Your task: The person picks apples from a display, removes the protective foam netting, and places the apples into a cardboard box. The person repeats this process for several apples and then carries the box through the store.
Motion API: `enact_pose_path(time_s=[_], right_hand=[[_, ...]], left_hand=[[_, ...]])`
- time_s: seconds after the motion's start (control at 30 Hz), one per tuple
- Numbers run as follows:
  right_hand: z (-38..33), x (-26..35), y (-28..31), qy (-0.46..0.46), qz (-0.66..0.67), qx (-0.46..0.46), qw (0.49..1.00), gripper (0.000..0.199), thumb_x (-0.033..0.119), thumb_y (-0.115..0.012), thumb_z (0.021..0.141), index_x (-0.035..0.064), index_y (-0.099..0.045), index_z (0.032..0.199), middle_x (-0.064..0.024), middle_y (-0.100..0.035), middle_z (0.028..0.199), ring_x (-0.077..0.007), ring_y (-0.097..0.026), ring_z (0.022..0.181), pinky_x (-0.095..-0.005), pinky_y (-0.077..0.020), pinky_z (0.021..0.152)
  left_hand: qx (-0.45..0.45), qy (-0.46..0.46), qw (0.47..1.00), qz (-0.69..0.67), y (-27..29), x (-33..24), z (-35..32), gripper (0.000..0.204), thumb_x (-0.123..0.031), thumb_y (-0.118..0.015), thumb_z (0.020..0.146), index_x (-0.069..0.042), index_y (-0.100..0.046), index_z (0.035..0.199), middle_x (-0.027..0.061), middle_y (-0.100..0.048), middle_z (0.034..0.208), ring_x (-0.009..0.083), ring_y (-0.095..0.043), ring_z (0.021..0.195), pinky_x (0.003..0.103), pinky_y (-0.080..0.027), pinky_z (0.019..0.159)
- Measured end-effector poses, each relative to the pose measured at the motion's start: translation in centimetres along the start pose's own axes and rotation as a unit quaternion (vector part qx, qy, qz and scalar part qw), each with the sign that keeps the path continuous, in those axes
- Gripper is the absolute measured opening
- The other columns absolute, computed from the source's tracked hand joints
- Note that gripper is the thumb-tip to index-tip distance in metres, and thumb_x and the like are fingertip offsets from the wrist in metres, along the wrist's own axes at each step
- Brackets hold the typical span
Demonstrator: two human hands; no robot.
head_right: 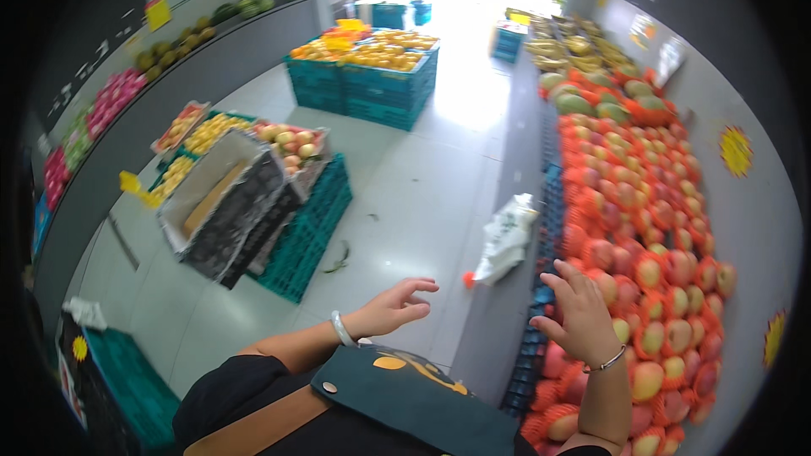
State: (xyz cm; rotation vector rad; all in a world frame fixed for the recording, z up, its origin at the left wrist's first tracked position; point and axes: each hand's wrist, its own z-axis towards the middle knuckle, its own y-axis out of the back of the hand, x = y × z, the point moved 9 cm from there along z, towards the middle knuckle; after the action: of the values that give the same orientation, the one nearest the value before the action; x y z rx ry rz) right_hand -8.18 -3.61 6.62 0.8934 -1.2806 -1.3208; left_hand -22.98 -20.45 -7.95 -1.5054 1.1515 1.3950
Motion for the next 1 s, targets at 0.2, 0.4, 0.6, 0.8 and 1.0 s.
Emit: enact_pose_path(time_s=[0.2, 0.4, 0.6, 0.8, 1.0], right_hand=[[13.1, 10.3, -6.0, 0.077, 0.129, 0.032, 0.988, 0.055, 0.026, -0.071, 0.073, 0.0024, -0.05, 0.118, -0.0175, -0.051, 0.119, -0.0348, -0.049, 0.109, -0.04, -0.0398, 0.092], [26.4, 22.3, -14.0, 0.157, 0.176, 0.139, 0.962, 0.05, 0.028, -0.068, 0.077, 0.0032, -0.051, 0.118, -0.0164, -0.055, 0.115, -0.0331, -0.052, 0.106, -0.038, -0.0425, 0.089], [40.1, 35.2, -19.4, 0.294, 0.216, 0.221, 0.904, 0.046, 0.03, -0.064, 0.082, 0.0051, -0.051, 0.118, -0.0143, -0.057, 0.113, -0.0292, -0.055, 0.104, -0.0367, -0.0439, 0.089], [55.0, 48.3, -29.9, 0.341, 0.272, 0.283, 0.854, 0.044, 0.031, -0.061, 0.083, 0.002, -0.053, 0.114, -0.0153, -0.062, 0.107, -0.0281, -0.059, 0.099, -0.0361, -0.0455, 0.087], [63.9, 59.0, -50.6, 0.374, 0.085, 0.335, 0.861, 0.045, 0.032, -0.059, 0.081, 0.0025, -0.054, 0.114, -0.0169, -0.06, 0.111, -0.031, -0.056, 0.104, -0.0379, -0.0428, 0.091]], left_hand=[[-0.195, -0.017, 0.978, 0.065, 18.7, 2.7, -9.1, 0.038, -0.018, -0.057, 0.087, -0.006, -0.048, 0.123, 0.0101, -0.038, 0.134, 0.0177, -0.055, 0.104, 0.03, -0.046, 0.085], [-0.397, 0.016, 0.916, 0.05, 33.4, 6.2, -21.7, 0.038, -0.019, -0.061, 0.084, -0.007, -0.052, 0.119, 0.0098, -0.04, 0.131, 0.0176, -0.054, 0.101, 0.03, -0.046, 0.084], [-0.526, 0.057, 0.848, 0.024, 39.1, 7.8, -30.1, 0.037, -0.008, -0.055, 0.085, -0.005, -0.049, 0.122, 0.006, -0.039, 0.134, 0.0158, -0.046, 0.11, 0.027, -0.044, 0.085], [-0.658, 0.1, 0.745, -0.045, 40.5, 12.1, -36.6, 0.037, -0.008, -0.056, 0.084, -0.007, -0.05, 0.12, 0.0069, -0.041, 0.134, 0.0173, -0.047, 0.109, 0.029, -0.044, 0.086], [-0.764, 0.127, 0.626, -0.09, 44.1, 11.5, -39.7, 0.037, -0.004, -0.053, 0.084, -0.003, -0.049, 0.121, 0.0094, -0.042, 0.134, 0.0177, -0.047, 0.111, 0.028, -0.042, 0.087]])
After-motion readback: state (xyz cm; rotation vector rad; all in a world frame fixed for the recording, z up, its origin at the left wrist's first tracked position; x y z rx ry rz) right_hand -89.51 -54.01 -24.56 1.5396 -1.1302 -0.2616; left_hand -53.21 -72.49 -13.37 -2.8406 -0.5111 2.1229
